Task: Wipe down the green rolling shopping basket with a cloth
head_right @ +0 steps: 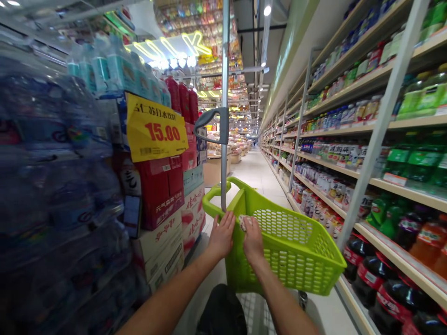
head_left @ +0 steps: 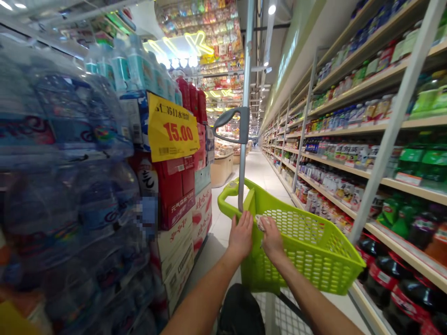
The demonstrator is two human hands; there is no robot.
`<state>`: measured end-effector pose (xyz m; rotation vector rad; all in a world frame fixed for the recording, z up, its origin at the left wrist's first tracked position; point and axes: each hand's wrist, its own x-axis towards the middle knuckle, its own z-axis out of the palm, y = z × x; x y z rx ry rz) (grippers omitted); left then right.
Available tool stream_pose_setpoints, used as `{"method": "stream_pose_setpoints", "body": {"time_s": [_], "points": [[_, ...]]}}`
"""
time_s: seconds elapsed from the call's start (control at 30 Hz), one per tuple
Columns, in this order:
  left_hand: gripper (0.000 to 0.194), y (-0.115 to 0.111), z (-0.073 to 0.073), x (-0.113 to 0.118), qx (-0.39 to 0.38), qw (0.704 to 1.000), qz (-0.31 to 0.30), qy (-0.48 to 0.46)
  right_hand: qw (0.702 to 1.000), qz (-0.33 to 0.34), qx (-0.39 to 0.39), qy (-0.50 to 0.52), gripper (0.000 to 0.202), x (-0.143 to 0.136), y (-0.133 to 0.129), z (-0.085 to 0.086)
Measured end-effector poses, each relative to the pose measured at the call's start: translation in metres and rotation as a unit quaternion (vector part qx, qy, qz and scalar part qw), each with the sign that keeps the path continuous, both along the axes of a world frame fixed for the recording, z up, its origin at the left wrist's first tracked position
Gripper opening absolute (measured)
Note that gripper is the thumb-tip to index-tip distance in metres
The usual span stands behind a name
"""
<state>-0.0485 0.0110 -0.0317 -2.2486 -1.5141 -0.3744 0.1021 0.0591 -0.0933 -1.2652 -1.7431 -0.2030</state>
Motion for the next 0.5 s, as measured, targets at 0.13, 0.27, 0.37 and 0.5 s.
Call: {"method": "stream_pose_setpoints", "body": {"time_s": [0.13, 0.27, 0.37, 0.5], "points": [[0.065, -0.001, 0.002, 0.000, -0.004, 1.000, -0.005, -0.003, 1.000, -0.025, 0.001, 0.003, 0.051, 0.026, -0.001, -0.009], [0.067, -0.001, 0.003, 0.006, -0.012, 0.999, 0.002, -0.039, 0.998, -0.046, -0.022, 0.029, 0.050, 0.018, -0.007, -0.004], [0.067, -0.001, 0.004, 0.008, -0.007, 0.998, 0.012, -0.054, 0.999, -0.007, -0.033, 0.027, 0.053, -0.009, -0.008, 0.009], [0.067, 0.001, 0.004, 0.006, 0.012, 0.999, 0.006, -0.038, 0.999, -0.019, -0.026, 0.013, 0.051, 0.022, -0.009, 0.004]]}}
